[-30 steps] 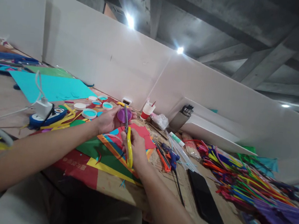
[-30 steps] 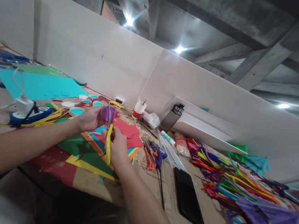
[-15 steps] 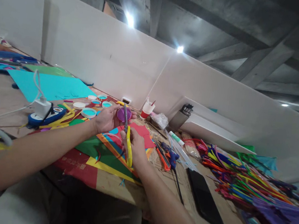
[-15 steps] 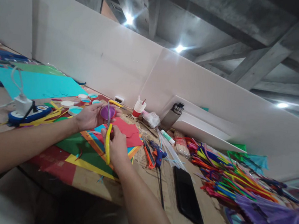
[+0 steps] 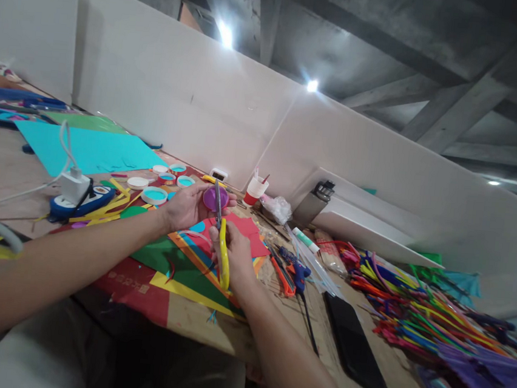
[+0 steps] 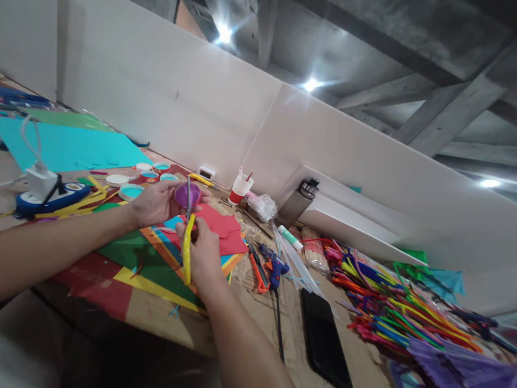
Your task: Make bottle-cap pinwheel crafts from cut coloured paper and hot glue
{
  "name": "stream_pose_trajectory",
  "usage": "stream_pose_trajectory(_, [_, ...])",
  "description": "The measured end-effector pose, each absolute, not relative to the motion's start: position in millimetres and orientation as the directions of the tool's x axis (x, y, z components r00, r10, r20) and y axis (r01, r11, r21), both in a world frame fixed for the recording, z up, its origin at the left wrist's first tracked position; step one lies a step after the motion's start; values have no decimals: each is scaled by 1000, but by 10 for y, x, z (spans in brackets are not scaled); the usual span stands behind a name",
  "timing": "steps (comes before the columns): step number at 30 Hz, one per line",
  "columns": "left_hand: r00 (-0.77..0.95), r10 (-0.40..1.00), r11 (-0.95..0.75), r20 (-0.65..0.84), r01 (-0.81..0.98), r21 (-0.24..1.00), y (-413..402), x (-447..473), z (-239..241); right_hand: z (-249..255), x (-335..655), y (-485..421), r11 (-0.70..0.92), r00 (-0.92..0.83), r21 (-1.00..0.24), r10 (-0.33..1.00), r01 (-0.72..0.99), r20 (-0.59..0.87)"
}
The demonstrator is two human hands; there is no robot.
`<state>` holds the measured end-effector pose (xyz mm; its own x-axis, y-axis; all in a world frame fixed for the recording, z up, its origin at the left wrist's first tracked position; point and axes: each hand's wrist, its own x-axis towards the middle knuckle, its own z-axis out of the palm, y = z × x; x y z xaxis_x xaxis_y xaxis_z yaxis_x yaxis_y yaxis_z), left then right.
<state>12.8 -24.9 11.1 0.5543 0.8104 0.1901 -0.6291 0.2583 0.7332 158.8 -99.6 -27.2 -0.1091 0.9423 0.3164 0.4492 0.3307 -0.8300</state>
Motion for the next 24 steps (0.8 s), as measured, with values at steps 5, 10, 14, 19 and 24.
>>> stream_pose_trajectory(5, [562, 804, 264, 193, -629, 732, -249, 125, 115, -281, 1593, -986, 348, -113, -804, 935, 482, 337])
stream_pose_trajectory(10, [563, 804, 265, 193, -629, 731, -242, 123, 114, -297, 1596, -983, 356, -106, -799, 931, 484, 350])
stream_pose_trajectory(14, [555, 807, 256, 200, -634, 730, -248, 126, 115, -289, 1591, -986, 346, -104, -808, 935, 476, 339])
stream_pose_trajectory(19, [543, 817, 248, 195, -635, 731, -255, 129, 118, -283, 1591, -990, 352, -108, -802, 932, 482, 345])
stream_pose_trajectory(24, [545, 818, 257, 186, -634, 729, -248, 126, 114, -307, 1602, -983, 371, -117, -785, 924, 495, 363])
